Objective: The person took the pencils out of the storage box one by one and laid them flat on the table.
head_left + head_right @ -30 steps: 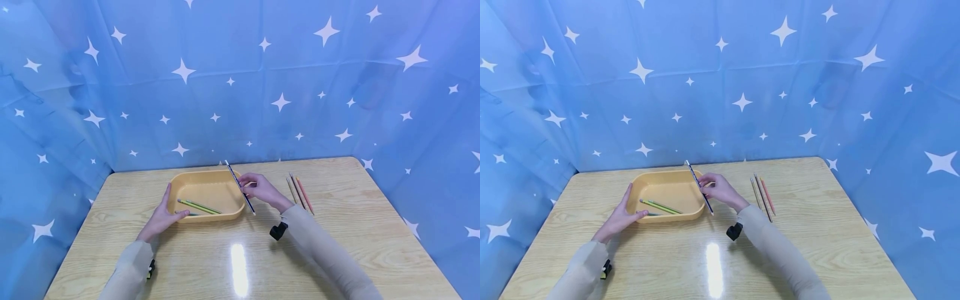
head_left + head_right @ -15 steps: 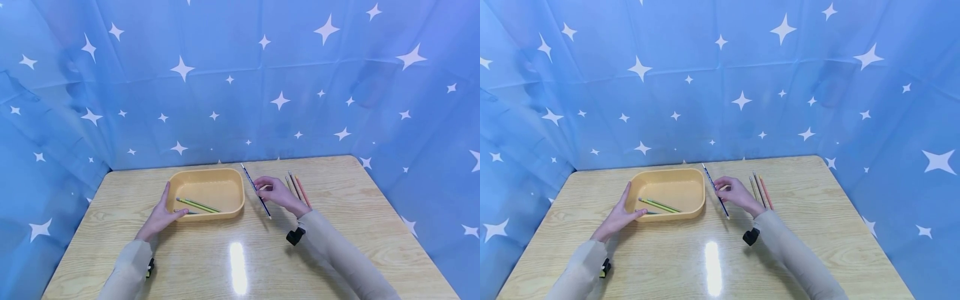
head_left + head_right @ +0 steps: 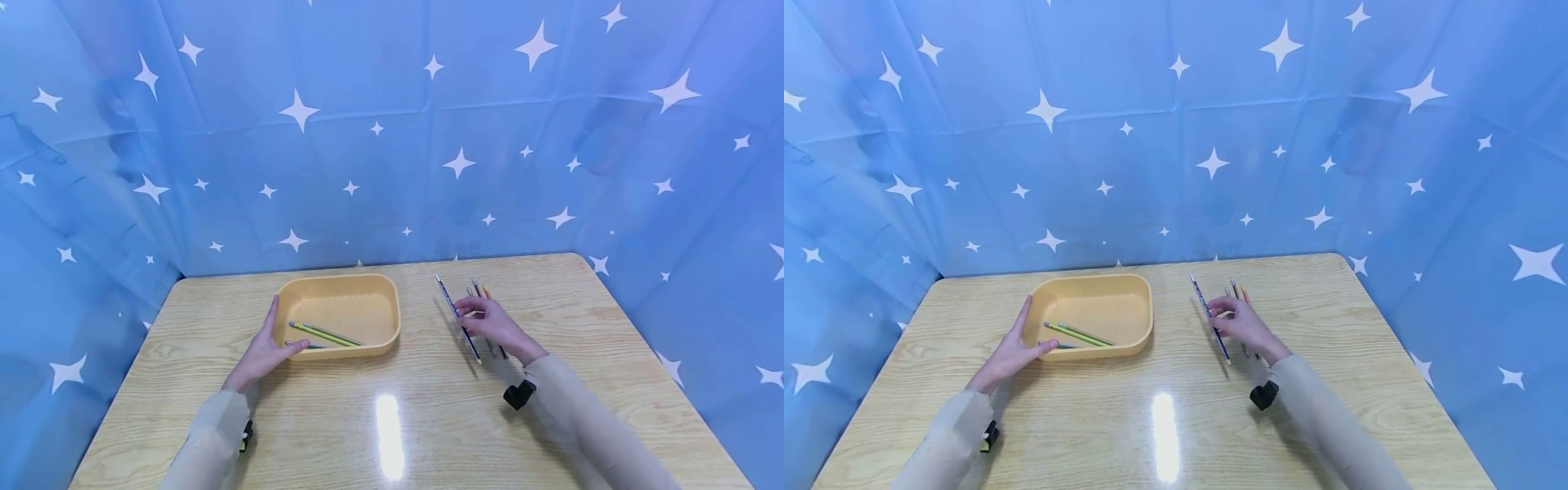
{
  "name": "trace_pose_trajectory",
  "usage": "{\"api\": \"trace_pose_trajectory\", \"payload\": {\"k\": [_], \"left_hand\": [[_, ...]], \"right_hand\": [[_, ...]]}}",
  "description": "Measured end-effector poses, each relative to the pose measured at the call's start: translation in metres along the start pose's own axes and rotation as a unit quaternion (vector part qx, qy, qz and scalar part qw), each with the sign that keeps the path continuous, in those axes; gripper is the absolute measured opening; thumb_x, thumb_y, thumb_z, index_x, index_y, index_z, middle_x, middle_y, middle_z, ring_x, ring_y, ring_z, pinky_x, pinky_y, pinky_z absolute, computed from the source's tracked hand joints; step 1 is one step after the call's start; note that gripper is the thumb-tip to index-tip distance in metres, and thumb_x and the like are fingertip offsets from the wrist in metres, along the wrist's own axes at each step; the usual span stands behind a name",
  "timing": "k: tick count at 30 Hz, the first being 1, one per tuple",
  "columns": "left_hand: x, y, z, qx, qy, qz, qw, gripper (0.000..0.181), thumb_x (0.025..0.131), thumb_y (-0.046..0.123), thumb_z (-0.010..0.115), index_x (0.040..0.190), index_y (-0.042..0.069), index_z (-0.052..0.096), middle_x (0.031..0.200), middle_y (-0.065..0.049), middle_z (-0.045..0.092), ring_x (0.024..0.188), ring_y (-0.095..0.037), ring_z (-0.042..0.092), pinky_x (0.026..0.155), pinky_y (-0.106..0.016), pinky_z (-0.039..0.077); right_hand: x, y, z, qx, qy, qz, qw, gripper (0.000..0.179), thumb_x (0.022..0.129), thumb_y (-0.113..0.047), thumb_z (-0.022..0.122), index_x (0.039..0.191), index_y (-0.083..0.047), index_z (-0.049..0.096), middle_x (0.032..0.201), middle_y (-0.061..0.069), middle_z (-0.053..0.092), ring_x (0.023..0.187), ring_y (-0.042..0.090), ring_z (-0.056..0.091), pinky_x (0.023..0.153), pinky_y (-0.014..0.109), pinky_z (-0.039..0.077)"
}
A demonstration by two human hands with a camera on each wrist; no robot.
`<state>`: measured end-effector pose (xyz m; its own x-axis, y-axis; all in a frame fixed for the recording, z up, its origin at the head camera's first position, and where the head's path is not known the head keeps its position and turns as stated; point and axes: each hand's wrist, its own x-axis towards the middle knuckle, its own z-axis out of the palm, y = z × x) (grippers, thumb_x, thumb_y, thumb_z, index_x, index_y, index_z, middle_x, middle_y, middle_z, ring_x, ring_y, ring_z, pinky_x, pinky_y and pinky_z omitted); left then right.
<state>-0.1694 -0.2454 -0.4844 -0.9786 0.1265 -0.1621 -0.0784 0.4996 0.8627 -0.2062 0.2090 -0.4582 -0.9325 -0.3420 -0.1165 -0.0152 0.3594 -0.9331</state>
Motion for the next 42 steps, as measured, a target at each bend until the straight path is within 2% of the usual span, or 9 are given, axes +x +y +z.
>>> {"api": "trace_pose_trajectory", "payload": {"k": [3,14,20,24,27,35,42], "left_hand": [[-0.001,0.000,-0.001,-0.004,-0.003,0.002,1.0000,0.116,0.083,0.038,0.076,0.153,0.030,-0.017,0.159,-0.018,-0.010,0.141,-0.046,-0.001,0.110,-0.065,0.008],[0.002,-0.001,-0.001,0.006,0.005,-0.002,1.0000,0.119,0.082,0.039,0.078,0.153,0.025,-0.016,0.158,-0.023,-0.006,0.141,-0.048,0.002,0.110,-0.063,0.007],[0.004,-0.002,-0.003,0.006,0.004,0.004,1.0000,0.118,0.082,0.041,0.077,0.153,0.025,-0.016,0.158,-0.021,-0.007,0.141,-0.048,0.001,0.110,-0.064,0.007],[0.004,-0.003,-0.003,-0.001,0.000,0.002,1.0000,0.118,0.082,0.043,0.077,0.153,0.029,-0.016,0.159,-0.017,-0.009,0.142,-0.046,-0.001,0.110,-0.064,0.006],[0.003,-0.002,-0.003,-0.002,-0.002,-0.001,1.0000,0.117,0.082,0.043,0.076,0.152,0.032,-0.017,0.159,-0.017,-0.010,0.142,-0.046,-0.001,0.110,-0.065,0.006],[0.004,-0.002,-0.003,-0.007,0.000,0.005,1.0000,0.116,0.083,0.037,0.077,0.154,0.025,-0.014,0.159,-0.019,-0.008,0.142,-0.046,0.000,0.111,-0.062,0.006],[0.003,-0.003,-0.002,-0.003,0.003,0.008,1.0000,0.116,0.083,0.037,0.077,0.154,0.023,-0.014,0.159,-0.020,-0.008,0.142,-0.045,0.000,0.111,-0.062,0.005]], "right_hand": [[-0.004,0.007,-0.011,-0.007,0.014,0.005,0.9999,0.036,0.094,-0.004,0.056,0.127,0.010,0.051,0.109,0.024,0.055,0.096,0.036,0.060,0.074,0.038,0.056],[-0.011,0.027,-0.048,-0.038,0.052,0.018,0.9977,0.038,0.093,-0.006,0.060,0.127,0.009,0.050,0.111,0.027,0.056,0.091,0.027,0.062,0.070,0.035,0.056],[-0.013,0.037,-0.062,-0.040,0.061,0.031,0.9968,0.038,0.095,-0.005,0.058,0.129,0.009,0.048,0.112,0.027,0.055,0.094,0.029,0.061,0.073,0.032,0.056],[-0.013,0.044,-0.070,-0.062,0.068,0.038,0.9950,0.037,0.095,-0.004,0.057,0.129,0.009,0.047,0.112,0.027,0.054,0.093,0.028,0.060,0.071,0.032,0.056],[-0.011,0.049,-0.074,-0.072,0.069,0.039,0.9942,0.037,0.095,-0.005,0.057,0.128,0.010,0.048,0.111,0.028,0.054,0.089,0.026,0.060,0.069,0.031,0.056],[-0.011,0.059,-0.078,-0.104,0.073,0.020,0.9917,0.032,0.094,-0.003,0.056,0.121,0.013,0.049,0.099,0.021,0.056,0.078,0.019,0.057,0.059,0.028,0.052],[-0.007,0.062,-0.078,-0.131,0.074,0.036,0.9879,0.032,0.095,-0.003,0.058,0.122,0.011,0.050,0.102,0.024,0.058,0.074,0.021,0.059,0.056,0.030,0.052]]}}
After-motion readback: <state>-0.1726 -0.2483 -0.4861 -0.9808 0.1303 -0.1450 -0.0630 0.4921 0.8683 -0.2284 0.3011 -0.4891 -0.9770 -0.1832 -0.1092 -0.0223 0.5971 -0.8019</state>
